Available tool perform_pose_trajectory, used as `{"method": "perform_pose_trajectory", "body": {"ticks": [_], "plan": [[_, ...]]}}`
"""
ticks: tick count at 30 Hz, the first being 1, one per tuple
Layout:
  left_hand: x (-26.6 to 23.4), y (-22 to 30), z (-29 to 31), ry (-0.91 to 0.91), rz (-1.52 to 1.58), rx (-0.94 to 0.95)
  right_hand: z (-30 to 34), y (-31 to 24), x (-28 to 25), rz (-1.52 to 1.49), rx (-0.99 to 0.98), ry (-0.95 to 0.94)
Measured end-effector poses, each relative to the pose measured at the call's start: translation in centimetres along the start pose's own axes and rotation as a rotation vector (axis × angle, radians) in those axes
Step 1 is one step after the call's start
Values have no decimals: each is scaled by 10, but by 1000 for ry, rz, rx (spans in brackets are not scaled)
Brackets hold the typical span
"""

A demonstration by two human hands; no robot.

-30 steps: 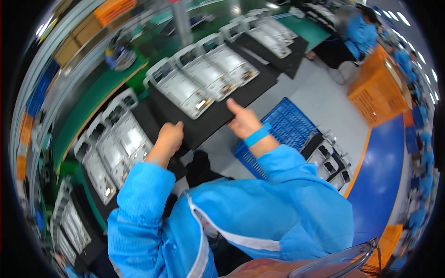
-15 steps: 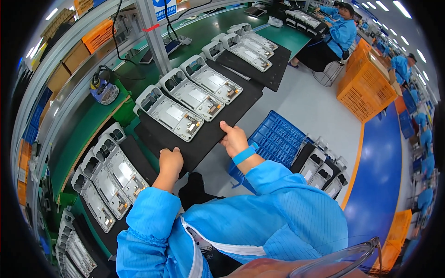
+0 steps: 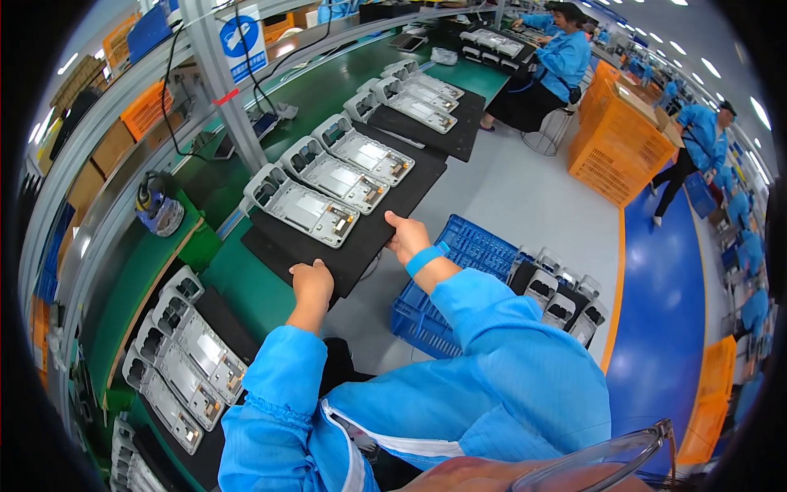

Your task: Soldering and assembling electronic components into handheld device housings on a factory production line.

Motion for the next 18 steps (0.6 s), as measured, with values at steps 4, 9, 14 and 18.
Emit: {"method": "perform_pose_trajectory", "body": {"ticks": [4,9,14,18], "plan": [[-1,-10,-8,-34,57,-2,-7,8,0,-2,-75,72],[7,-11,-37,-2,12,81,-22,5,-6,-4,-124,143],[16,-14,-55,-46,67,121,-37,7,-8,76,-131,223],[19,-7,-66,-6,77,148,-53,1,-21,152,-212,355]]}}
Point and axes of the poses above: each hand's wrist, its own z-axis away from the middle knuckle, its own x-axis out of the palm, y = z × x, the point moved 10 cm from there along -z, towards the middle knuckle, and after that the axes turned 3 degrees about -z, right-handed, at the moved point
